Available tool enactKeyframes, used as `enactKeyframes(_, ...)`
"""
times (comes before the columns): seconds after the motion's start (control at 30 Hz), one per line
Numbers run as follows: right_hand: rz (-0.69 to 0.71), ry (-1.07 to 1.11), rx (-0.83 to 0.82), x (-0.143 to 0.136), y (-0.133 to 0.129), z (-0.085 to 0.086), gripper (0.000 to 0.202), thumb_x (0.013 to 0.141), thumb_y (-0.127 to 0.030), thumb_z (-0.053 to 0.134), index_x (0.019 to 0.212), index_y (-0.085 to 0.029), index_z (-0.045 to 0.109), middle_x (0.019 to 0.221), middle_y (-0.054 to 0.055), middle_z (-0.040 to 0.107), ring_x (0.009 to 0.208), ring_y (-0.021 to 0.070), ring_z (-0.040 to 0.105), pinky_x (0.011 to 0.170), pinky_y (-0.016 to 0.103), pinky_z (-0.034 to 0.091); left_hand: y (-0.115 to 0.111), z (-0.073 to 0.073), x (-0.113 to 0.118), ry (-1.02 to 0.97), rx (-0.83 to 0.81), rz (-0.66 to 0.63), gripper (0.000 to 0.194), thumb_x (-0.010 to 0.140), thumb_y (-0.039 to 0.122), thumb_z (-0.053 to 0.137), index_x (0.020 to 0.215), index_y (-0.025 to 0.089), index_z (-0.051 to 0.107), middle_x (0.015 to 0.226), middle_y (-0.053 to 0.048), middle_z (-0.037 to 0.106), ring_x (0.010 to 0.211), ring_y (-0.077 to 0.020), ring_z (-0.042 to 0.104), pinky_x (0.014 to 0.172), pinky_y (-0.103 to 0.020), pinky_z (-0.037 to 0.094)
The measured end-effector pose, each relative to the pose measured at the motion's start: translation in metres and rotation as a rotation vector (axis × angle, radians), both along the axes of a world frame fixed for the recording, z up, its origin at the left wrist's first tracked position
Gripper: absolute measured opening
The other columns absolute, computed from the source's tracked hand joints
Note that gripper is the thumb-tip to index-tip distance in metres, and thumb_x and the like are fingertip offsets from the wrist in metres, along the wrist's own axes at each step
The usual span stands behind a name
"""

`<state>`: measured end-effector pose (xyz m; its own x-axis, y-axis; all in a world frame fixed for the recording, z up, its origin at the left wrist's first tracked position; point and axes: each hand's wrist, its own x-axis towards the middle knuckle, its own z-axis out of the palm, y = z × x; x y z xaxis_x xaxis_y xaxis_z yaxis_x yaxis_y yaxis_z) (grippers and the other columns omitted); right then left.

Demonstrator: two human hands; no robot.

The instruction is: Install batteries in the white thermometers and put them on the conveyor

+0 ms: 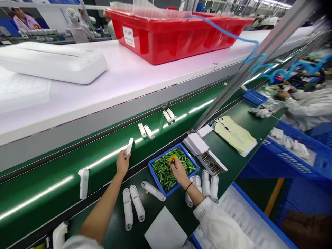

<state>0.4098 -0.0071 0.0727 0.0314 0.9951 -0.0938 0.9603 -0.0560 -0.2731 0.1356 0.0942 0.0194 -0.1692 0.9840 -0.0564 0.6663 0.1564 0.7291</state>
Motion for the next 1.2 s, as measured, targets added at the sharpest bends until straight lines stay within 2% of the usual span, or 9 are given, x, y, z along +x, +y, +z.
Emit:
enactKeyframes(0.2,0.041,-0.083,-0.089,-0.019,0.002,0.006,0.021,0.089,-0.033,0.056,0.095,-0.013,0.06,0.103,0.006,0.061,0.098,0.0192,0.058,0.088,0.041,0.047,-0.117,0.049,-0.072,-0.316,0.093,0.222,0.066,0.063,0.049,0.069,0.118,0.021,0.043,0.091,-0.003,0.061,0.081,-0.0185,0.059,0.077,-0.035,0.047)
enactKeyframes(0.33,-0.007,-0.059,-0.135,-0.031,0.002,0.015,0.026,0.089,-0.032,0.056,0.108,-0.013,0.058,0.112,0.008,0.06,0.102,0.0206,0.058,0.088,0.043,0.049,-0.186,0.082,-0.09,-0.822,0.137,0.538,0.054,0.064,0.044,0.073,0.111,0.024,0.057,0.101,-0.001,0.062,0.092,-0.0156,0.058,0.086,-0.03,0.045)
enactKeyframes(0.43,-0.02,0.066,-0.141,-0.032,-0.005,0.031,0.029,0.089,-0.033,0.056,0.111,-0.013,0.057,0.112,0.008,0.059,0.098,0.0199,0.059,0.085,0.041,0.051,-0.22,0.107,-0.087,-1.168,0.153,0.75,0.039,0.068,0.048,0.07,0.096,0.021,0.062,0.087,0.0,0.061,0.078,-0.0131,0.058,0.073,-0.026,0.05)
enactKeyframes(0.57,0.089,0.393,-0.167,-0.046,-0.031,0.063,0.029,0.095,-0.036,0.044,0.105,-0.012,0.056,0.084,0.003,0.062,0.07,0.0128,0.06,0.066,0.031,0.052,-0.244,0.15,-0.075,-1.515,0.109,0.585,0.035,0.075,0.042,0.063,0.1,0.017,0.061,0.074,0.0,0.053,0.055,-0.0069,0.046,0.046,-0.017,0.042)
enactKeyframes(0.7,0.258,0.75,-0.198,-0.091,-0.083,0.104,0.04,0.096,-0.043,0.026,0.108,-0.013,0.05,0.064,-0.001,0.056,0.053,0.0116,0.053,0.055,0.027,0.047,-0.256,0.194,-0.068,-1.644,0.163,0.442,0.027,0.082,0.027,0.052,0.106,0.016,0.058,0.076,-0.001,0.05,0.056,-0.0076,0.045,0.045,-0.017,0.04)
enactKeyframes(0.87,0.423,1.274,-0.352,-0.16,-0.158,0.155,0.038,0.089,-0.053,0.046,0.105,-0.019,0.046,0.067,-0.001,0.059,0.055,0.0115,0.054,0.055,0.027,0.047,-0.276,0.229,-0.069,-1.661,0.247,0.378,0.027,0.089,0.025,0.04,0.108,0.016,0.057,0.077,-0.002,0.049,0.054,-0.0073,0.043,0.047,-0.018,0.04)
enactKeyframes(0.93,0.424,1.369,-0.316,-0.182,-0.179,0.168,0.032,0.087,-0.051,0.051,0.098,-0.021,0.046,0.066,-0.003,0.056,0.053,0.0105,0.052,0.053,0.025,0.044,-0.285,0.237,-0.071,-1.652,0.274,0.387,0.027,0.09,0.027,0.039,0.106,0.016,0.057,0.078,-0.002,0.05,0.054,-0.0072,0.043,0.048,-0.019,0.041)
enactKeyframes(1.03,0.494,1.169,-0.05,-0.204,-0.198,0.178,0.021,0.091,-0.043,0.049,0.091,-0.022,0.047,0.065,-0.004,0.049,0.054,0.0103,0.047,0.052,0.024,0.039,-0.299,0.243,-0.074,-1.65,0.298,0.429,0.025,0.09,0.028,0.039,0.103,0.017,0.058,0.079,-0.002,0.051,0.055,-0.0071,0.044,0.048,-0.018,0.041)
enactKeyframes(1.2,0.975,0.59,0.465,-0.221,-0.215,0.179,0.02,0.093,-0.018,0.039,0.076,-0.02,0.049,0.068,0.001,0.051,0.061,0.0137,0.043,0.056,0.028,0.032,-0.315,0.245,-0.078,-1.616,0.418,0.488,0.021,0.088,0.03,0.045,0.092,0.015,0.059,0.079,-0.002,0.051,0.055,-0.0068,0.044,0.048,-0.018,0.041)
